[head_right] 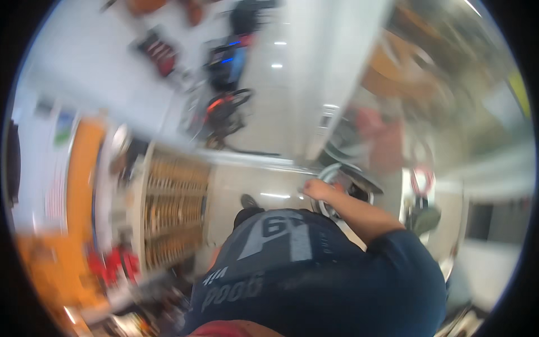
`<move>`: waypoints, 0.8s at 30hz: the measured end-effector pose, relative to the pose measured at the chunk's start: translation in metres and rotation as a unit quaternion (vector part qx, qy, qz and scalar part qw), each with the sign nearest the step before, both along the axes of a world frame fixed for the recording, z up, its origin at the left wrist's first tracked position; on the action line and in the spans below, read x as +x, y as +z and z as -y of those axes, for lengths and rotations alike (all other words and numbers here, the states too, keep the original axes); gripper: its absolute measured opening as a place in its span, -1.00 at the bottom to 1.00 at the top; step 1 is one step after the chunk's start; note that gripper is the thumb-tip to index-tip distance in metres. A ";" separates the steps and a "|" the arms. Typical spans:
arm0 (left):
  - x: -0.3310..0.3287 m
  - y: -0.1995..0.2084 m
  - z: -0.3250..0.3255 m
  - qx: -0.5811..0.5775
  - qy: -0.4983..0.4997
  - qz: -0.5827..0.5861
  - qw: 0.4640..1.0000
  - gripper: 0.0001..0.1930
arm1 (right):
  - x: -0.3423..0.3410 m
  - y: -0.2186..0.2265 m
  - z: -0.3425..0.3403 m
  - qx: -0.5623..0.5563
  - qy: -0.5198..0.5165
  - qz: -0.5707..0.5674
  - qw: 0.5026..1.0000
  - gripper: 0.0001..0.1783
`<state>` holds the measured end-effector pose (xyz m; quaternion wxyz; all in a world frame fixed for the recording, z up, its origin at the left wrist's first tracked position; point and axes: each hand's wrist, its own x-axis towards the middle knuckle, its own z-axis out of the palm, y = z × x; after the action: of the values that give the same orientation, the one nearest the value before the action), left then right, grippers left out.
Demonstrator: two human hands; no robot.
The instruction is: The person stands at a workbench and uses a handheld file to smooth and level the frets on a guitar neck, moving the file back and forth across multiple frets.
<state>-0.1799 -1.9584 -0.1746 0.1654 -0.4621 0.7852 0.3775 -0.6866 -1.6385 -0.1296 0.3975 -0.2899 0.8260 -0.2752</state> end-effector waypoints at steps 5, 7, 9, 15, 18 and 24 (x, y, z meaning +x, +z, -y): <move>-0.141 -0.030 0.154 0.075 -0.207 0.055 0.974 -0.54 | 0.032 -0.115 -0.041 0.089 -0.049 -0.053 0.993 -0.59; -0.214 -0.027 0.225 0.079 -0.277 0.059 0.956 -0.54 | 0.070 -0.115 -0.043 0.137 -0.229 0.194 0.944 -0.55; -0.275 -0.020 0.301 0.073 -0.326 0.063 0.940 -0.54 | 0.101 -0.060 -0.004 0.229 -0.300 0.330 0.865 -0.43; -0.495 -0.008 0.376 0.080 -0.470 0.050 0.878 -0.54 | 0.251 0.056 0.116 0.053 -0.627 0.620 0.469 0.06; -0.556 -0.014 0.391 0.080 -0.514 0.043 0.853 -0.53 | 0.289 0.042 0.162 -0.149 -0.706 0.572 0.390 -0.03; -0.609 -0.036 0.392 0.076 -0.624 -0.006 0.778 -0.53 | 0.282 0.048 0.201 -0.247 -0.679 0.559 0.407 0.04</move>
<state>-0.7889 -2.3508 -0.2106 0.3951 0.1449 0.8711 0.2531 -0.4046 -1.8394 -0.0816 0.3651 0.4983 0.2421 -0.7482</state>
